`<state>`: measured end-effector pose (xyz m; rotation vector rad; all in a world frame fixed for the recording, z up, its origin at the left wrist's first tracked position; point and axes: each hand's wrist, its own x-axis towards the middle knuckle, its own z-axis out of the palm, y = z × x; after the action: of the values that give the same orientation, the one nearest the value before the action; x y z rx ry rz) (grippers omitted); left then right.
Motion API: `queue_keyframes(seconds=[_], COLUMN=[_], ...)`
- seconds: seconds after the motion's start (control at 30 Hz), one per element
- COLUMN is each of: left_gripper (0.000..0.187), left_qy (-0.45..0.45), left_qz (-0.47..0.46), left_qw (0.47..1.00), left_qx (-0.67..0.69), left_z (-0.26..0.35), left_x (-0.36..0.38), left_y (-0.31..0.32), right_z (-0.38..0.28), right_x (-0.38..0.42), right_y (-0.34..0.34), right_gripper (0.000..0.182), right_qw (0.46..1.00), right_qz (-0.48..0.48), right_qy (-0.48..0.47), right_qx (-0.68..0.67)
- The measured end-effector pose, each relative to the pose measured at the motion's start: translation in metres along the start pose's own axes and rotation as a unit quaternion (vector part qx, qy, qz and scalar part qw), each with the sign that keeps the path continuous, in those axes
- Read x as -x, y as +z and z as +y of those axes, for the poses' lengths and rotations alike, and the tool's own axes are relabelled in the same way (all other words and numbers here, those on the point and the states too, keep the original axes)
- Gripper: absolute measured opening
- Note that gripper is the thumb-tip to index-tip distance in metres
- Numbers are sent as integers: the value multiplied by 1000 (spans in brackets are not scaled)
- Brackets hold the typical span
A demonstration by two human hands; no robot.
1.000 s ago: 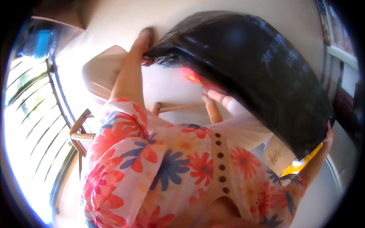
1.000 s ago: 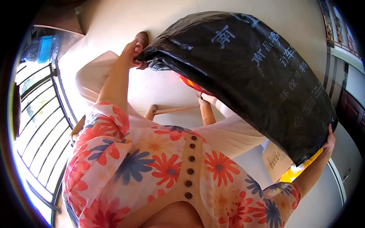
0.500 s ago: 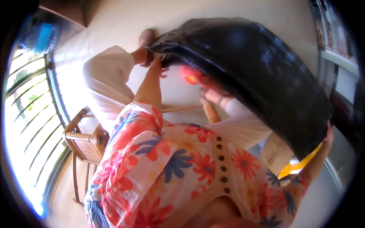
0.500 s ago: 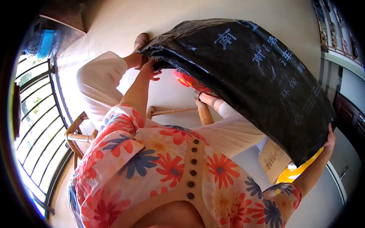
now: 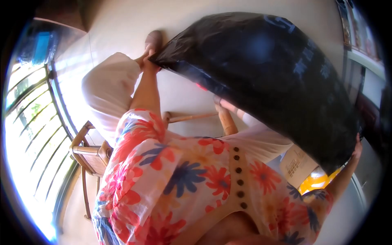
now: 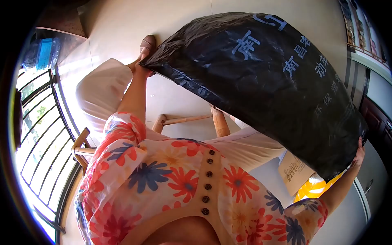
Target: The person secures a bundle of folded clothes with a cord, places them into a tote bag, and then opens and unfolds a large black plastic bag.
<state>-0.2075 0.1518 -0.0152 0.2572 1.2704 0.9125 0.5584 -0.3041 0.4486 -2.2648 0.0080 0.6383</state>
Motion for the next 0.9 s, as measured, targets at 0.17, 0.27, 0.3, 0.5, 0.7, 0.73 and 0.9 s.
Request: queue_keyframes(seconds=[0.17,0.27,0.3,0.5,0.7,0.73,0.9], left_gripper=[82,89,91,24,20,24,44], left_qy=[-164,-196,-210,-198,-128,-107,-54], left_qz=[-62,-90,-93,-142,-94,-84,-63], left_qw=[984,976,973,969,923,891,898], left_qx=[39,34,20,36,-350,-434,-433], left_z=[43,49,51,30,11,14,58], left_x=[68,93,99,62,25,10,-34], left_y=[24,35,40,14,-22,-18,56], right_z=[-11,-14,-14,-23,-26,-29,-28], right_x=[2,3,5,24,41,46,50], right_y=[1,10,11,20,37,40,49], right_gripper=[68,70,70,63,56,51,46], right_qw=[996,999,1000,993,988,990,996], right_qz=[62,23,10,103,108,94,54], right_qy=[12,21,22,-26,-70,-66,-51], right_qx=[56,8,-15,56,81,81,44])
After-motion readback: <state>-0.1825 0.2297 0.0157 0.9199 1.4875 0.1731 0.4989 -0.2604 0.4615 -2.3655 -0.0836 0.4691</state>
